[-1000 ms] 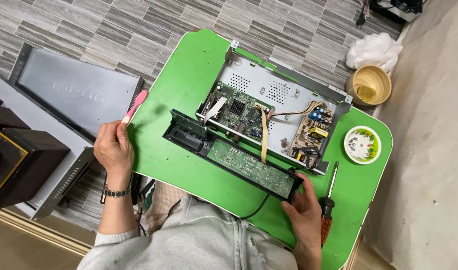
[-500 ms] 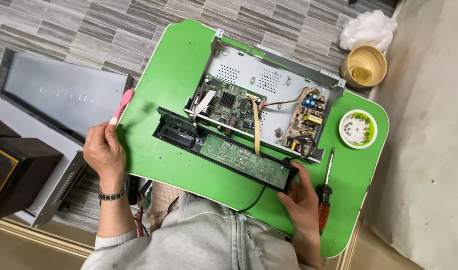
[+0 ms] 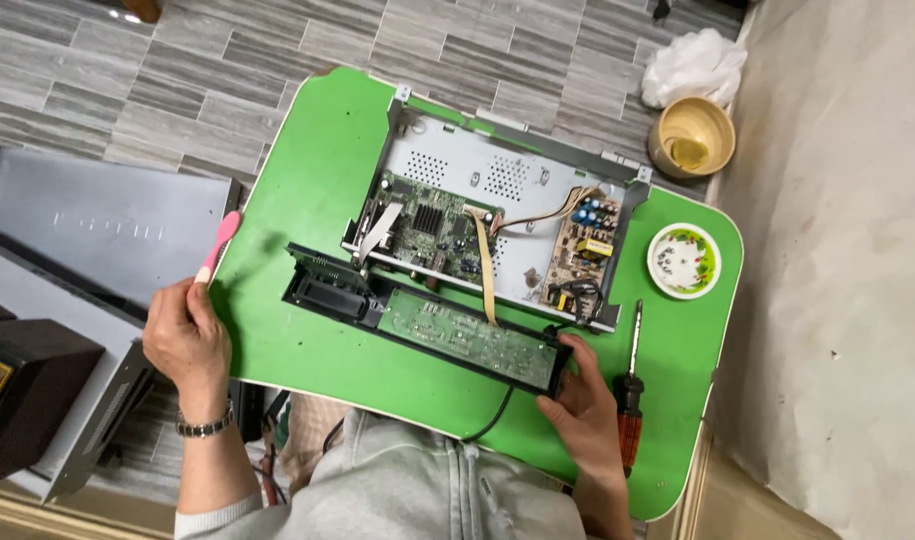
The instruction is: Cleaning internal components of an electronic device with a cloth and toothbrush and repositioning the front panel
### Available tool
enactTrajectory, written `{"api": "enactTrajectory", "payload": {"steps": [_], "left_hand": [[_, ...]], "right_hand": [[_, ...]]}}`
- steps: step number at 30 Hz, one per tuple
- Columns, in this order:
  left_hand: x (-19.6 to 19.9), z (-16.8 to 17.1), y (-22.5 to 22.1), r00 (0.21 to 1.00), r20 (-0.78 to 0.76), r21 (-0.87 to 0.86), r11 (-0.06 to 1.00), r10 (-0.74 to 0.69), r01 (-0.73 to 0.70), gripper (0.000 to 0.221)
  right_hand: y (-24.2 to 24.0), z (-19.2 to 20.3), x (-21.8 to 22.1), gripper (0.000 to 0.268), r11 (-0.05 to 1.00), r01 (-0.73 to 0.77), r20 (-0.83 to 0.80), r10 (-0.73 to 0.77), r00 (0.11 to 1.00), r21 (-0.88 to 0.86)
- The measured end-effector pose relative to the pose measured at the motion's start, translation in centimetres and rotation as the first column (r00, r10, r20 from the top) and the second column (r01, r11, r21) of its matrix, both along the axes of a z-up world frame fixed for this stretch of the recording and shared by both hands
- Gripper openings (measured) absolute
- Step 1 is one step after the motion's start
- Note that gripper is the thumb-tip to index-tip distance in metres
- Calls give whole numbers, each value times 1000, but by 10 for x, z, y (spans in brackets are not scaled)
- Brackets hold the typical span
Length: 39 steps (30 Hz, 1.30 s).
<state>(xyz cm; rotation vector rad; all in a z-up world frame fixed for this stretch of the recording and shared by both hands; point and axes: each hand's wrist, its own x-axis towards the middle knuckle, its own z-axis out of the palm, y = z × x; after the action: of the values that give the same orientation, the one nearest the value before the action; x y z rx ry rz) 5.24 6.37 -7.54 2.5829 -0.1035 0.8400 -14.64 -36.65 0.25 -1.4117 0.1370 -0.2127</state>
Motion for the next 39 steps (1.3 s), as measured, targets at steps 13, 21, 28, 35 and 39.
{"api": "enactTrajectory", "payload": {"steps": [13,21,28,35,39], "left_hand": [[1,4,-4,1000,-25,-20,1000,18,-19,36],[0,6,-6,999,-33,-5,1000,14,-14,33],[1,7,-6,999,-36,1,1000,19,-18,33],[-1,9,-7,999,-45,-16,1000,20,-21,33],[0,8,-6,998,-59,3,999,32,-32,36]], "right_hand": [[2,2,0,74,997,73,-114,-73,991,-5],[2,2,-1,73,997,73,-100,-74,992,-16],[2,-3,-1,72,997,80,-62,-79,995,5],[2,-2,-3,73,995,88,-97,-91,991,-40],[1,-7,-3,73,996,92,-57,-91,994,13]]}}
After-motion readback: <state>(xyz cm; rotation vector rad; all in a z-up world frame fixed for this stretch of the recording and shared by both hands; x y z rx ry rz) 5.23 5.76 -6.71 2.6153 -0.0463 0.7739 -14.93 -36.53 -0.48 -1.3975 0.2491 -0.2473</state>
